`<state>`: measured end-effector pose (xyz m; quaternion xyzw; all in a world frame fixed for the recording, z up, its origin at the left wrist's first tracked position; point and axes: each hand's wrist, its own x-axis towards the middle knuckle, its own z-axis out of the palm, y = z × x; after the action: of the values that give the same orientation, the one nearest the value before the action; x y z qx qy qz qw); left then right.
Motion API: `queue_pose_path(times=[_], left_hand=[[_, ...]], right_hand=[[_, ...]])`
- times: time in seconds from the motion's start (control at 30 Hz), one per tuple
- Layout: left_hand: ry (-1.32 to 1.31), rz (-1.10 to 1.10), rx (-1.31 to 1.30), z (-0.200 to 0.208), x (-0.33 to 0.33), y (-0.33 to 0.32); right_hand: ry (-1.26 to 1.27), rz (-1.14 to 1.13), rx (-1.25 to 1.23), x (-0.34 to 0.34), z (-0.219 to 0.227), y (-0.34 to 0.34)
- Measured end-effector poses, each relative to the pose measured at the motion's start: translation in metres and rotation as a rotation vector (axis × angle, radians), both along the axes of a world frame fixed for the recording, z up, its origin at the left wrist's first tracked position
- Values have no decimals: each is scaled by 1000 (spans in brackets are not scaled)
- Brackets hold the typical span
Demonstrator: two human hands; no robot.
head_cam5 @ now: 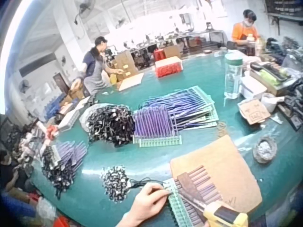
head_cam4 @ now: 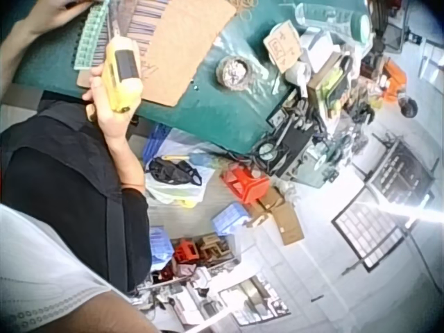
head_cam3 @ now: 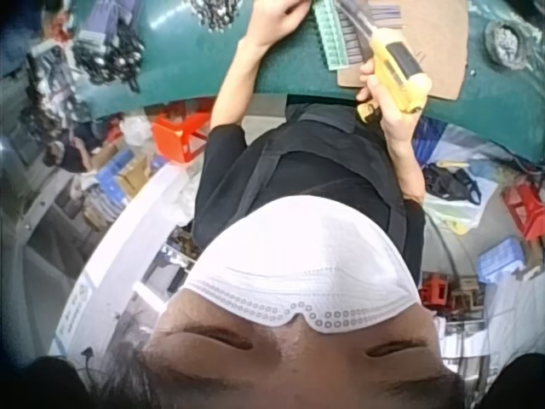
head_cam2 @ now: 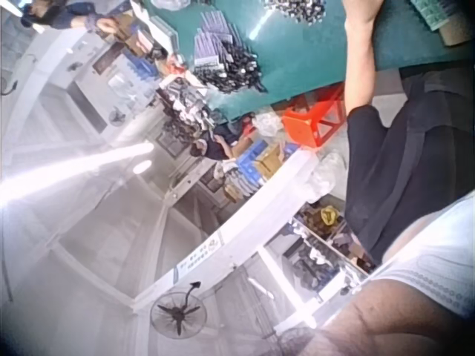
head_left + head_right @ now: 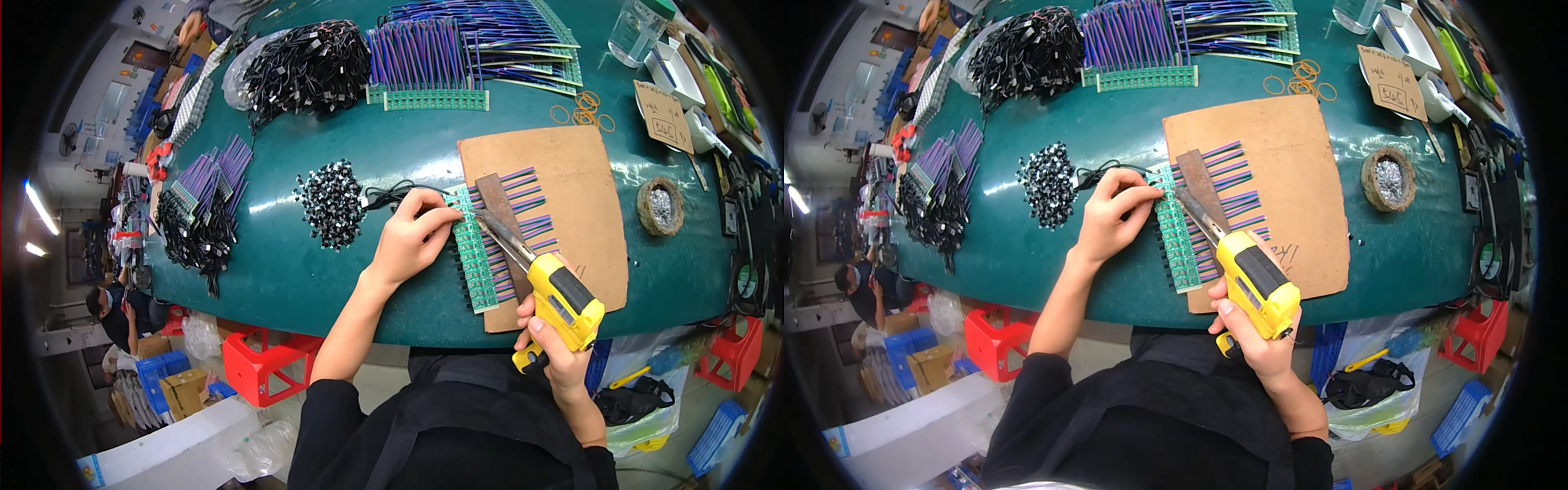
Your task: The person places electronic components onto circuit board strips and solders them in place using a soldering gun.
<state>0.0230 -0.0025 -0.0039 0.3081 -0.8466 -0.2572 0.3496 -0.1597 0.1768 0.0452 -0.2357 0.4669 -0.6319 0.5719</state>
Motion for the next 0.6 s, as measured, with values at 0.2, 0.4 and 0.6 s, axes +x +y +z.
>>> queue_pose_path(times=[0.2,0.4,0.6], left_hand=[[-26,-48,-11,-2,4,-3],[-14,-53,-40,-3,3,-3],[-74,-33,-104,-4,2,-1]], right_hand=[[8,2,7,1,0,-1],[1,4,15,3,0,-2],[19,18,43,3,0,-2]])
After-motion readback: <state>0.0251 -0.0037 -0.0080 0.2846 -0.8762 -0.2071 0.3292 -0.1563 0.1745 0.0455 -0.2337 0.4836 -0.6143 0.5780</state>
